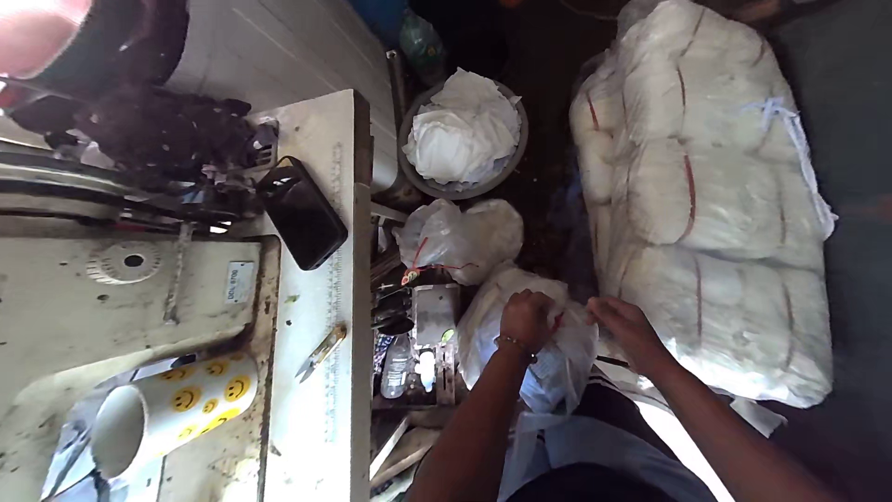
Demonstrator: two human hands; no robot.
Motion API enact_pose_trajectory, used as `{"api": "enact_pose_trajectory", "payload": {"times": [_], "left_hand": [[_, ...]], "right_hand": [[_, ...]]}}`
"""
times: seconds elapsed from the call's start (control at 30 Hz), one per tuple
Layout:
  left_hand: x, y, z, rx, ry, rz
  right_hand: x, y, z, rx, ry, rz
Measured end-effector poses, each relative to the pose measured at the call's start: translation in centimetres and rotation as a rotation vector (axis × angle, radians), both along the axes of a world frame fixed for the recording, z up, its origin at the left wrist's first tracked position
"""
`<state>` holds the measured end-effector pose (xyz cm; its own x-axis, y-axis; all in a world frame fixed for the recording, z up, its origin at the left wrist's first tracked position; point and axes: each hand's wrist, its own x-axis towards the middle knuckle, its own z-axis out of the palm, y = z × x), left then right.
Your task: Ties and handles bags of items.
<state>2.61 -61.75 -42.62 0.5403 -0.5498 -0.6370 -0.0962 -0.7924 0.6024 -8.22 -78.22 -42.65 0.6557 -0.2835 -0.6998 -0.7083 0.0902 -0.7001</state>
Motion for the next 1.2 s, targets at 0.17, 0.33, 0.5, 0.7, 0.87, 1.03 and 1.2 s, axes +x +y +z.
{"api": "enact_pose_trajectory", "payload": {"times": [0.17, 0.33, 0.5, 0.7, 0.87, 1.03, 1.2], "left_hand": [[0.0, 0.1, -0.1, -0.01, -0.021, -0.014], [-0.2, 0.7, -0.7, -0.077, -0.055, -0.026], [-0.6, 0.8, -1.1, -0.1, -0.109, -0.049], [-0.9, 0.6, -1.0, -0.063, -0.128, -0.071], [-0.5, 0.6, -0.9, -0.029, -0.064, -0.039], [-0.3, 0.6, -0.8, -0.024, -0.011, -0.023], [0.9, 0.3, -0.4, -0.175, 0.17, -0.018]], "right_hand": [[1.5, 1.1, -0.3, -0.152, 0.141, 0.226], [1.9, 2.6, -0.4, -0.266, 0.055, 0.203], [2.2, 1.8, -0.4, -0.317, -0.067, 0.357], [6.6, 1.0, 2.0, -0.3, 0.376, 0.859], [5.5, 1.6, 2.1, -0.347, 0.307, 0.826], [1.4, 3.0, 0.7, -0.357, 0.092, 0.465], [1.4, 2.0, 0.2, -0.127, 0.111, 0.263]]}}
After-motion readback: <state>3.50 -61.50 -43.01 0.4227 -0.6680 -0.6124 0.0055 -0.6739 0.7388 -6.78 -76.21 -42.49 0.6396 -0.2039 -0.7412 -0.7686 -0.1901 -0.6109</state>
